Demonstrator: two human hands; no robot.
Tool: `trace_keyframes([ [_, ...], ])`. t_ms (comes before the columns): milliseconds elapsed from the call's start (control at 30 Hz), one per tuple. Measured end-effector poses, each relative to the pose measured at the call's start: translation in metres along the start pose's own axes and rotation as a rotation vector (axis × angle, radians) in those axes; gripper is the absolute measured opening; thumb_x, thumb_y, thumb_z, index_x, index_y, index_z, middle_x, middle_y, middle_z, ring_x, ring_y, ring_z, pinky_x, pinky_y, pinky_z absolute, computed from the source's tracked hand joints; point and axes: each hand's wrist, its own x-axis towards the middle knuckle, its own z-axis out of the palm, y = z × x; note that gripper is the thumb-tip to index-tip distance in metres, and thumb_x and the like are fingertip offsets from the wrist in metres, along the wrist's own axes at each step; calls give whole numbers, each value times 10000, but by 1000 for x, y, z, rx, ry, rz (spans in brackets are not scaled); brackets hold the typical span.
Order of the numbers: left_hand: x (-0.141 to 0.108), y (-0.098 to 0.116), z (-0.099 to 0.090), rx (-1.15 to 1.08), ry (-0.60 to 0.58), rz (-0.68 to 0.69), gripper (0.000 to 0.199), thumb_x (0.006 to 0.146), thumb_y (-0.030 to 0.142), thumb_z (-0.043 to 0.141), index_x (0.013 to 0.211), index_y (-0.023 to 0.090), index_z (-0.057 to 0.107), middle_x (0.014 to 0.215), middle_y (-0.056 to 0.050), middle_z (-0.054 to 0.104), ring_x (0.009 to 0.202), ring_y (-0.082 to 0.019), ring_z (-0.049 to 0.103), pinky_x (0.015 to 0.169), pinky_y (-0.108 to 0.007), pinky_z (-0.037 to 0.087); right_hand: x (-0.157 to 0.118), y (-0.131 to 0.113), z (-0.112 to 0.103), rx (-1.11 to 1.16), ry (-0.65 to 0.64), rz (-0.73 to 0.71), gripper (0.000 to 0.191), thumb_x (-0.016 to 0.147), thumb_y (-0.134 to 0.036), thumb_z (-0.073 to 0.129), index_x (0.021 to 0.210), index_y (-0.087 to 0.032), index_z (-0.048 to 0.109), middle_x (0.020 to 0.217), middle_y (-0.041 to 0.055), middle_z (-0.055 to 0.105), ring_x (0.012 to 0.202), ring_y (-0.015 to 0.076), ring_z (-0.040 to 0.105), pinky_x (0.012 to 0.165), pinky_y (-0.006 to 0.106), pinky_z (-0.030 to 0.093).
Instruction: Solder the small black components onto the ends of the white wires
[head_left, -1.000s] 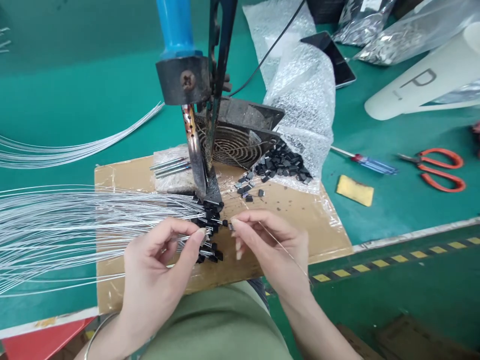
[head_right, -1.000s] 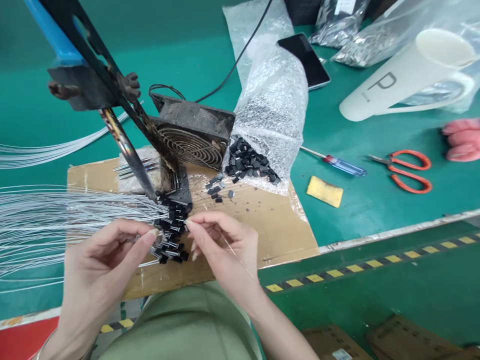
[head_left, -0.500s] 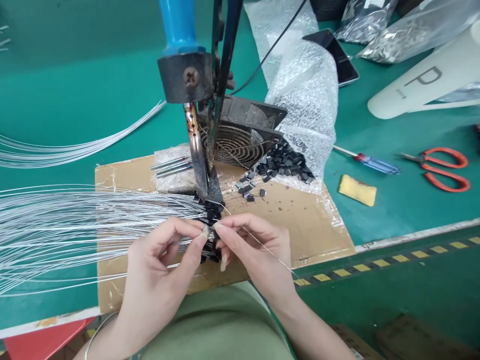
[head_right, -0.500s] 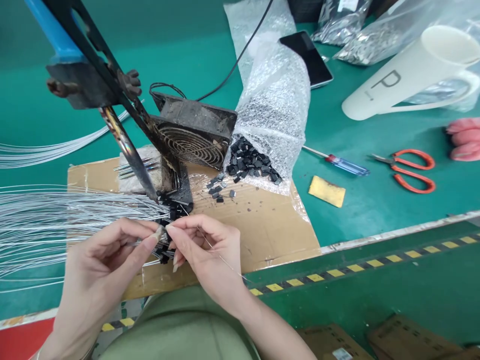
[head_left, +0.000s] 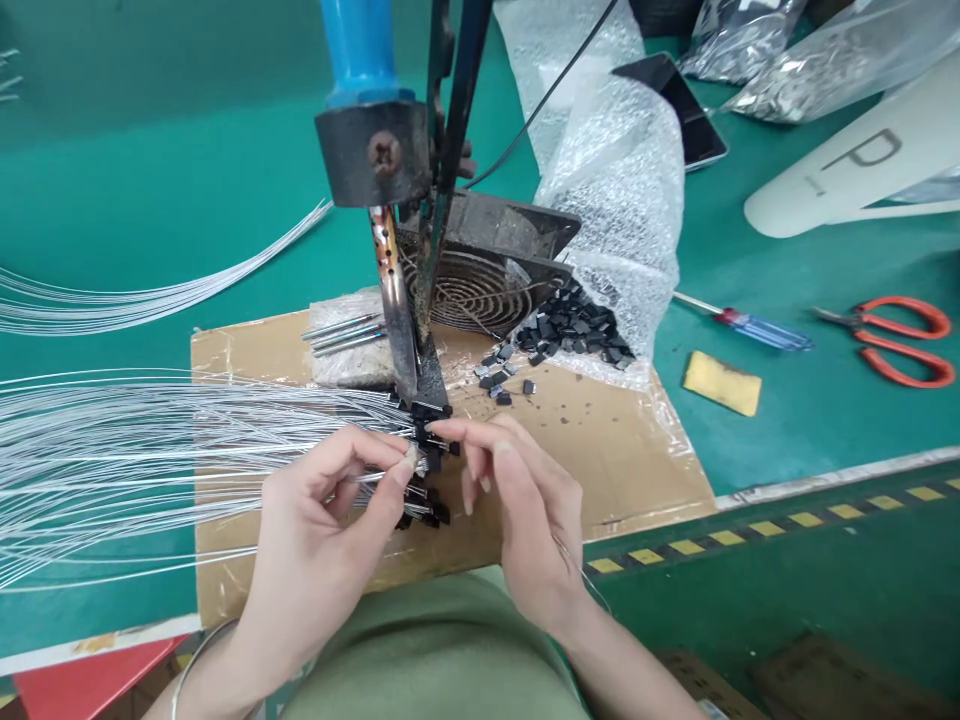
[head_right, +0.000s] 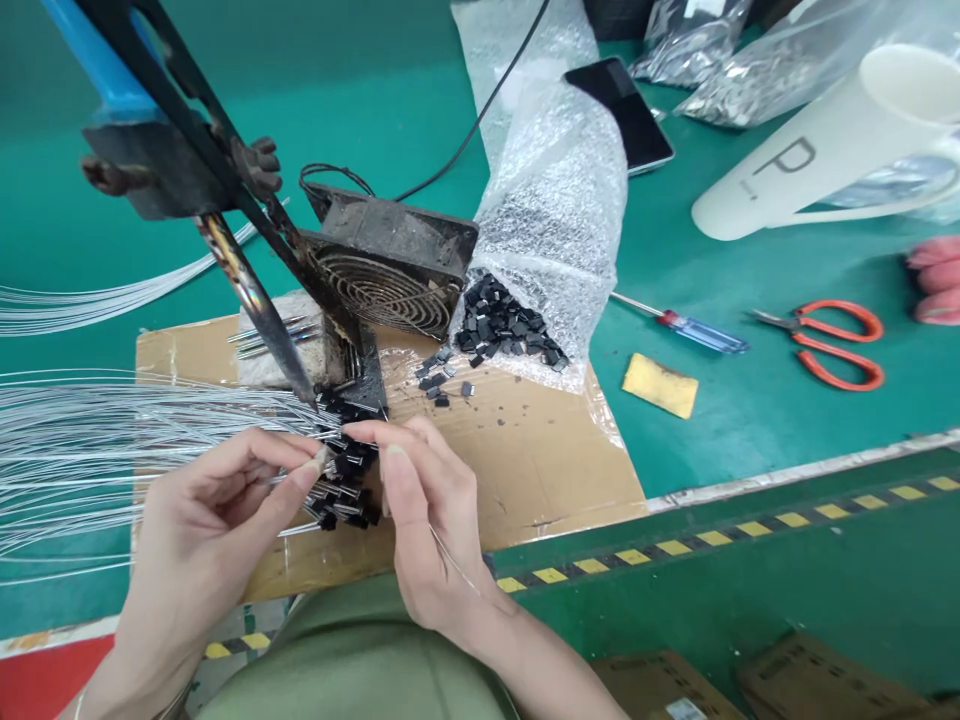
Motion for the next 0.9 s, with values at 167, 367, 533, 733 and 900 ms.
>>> trace_keyframes([
  [167, 5, -1, 0, 17, -21, 0, 109, 903, 205, 754, 795, 215, 743, 891, -11, 789, 812, -143, 713, 703, -208, 539, -7, -1, -8, -63, -60, -62, 377, 1140, -251, 392, 1441, -328, 606, 778, -32, 611, 675, 136, 555, 676, 292, 475],
  [367, 11, -1, -4, 62, -6, 58, 107, 894, 194, 754, 791, 219, 736, 871, 13, 790, 742, -114, 683, 626, -186, 493, 0, -9, -11, -204, -57, -118, 142, 1060, -152, 536, 993, -258, 604, 782, -52, 574, 654, 105, 518, 615, 241, 442],
  [533, 16, 0, -3, 38, -5, 80, 111, 892, 156, 743, 808, 228, 745, 884, 23, 791, 792, -114, 705, 682, -180, 522, 6, -12, -8, -232, -17, -194, 199, 964, -89, 683, 866, -229, 582, 938, -11, 664, 867, 125, 661, 805, 255, 539],
  [733, 21, 3, -4, 53, 10, 68, 104, 888, 176, 756, 799, 229, 746, 884, 25, 792, 751, -112, 688, 626, -197, 490, 9, -13, -7, -55, -85, -119, 205, 973, -76, 677, 885, -246, 605, 1291, 21, 776, 1210, 199, 748, 1099, 356, 572],
  [900, 24, 5, -6, 66, 38, 62, 96, 877, 191, 773, 796, 230, 742, 851, 33, 779, 697, -108, 661, 586, -216, 454, 16, -14, -6, 0, -102, -62, 220, 975, -95, 692, 846, -249, 602, 1269, 8, 805, 1235, 205, 754, 1093, 355, 587],
])
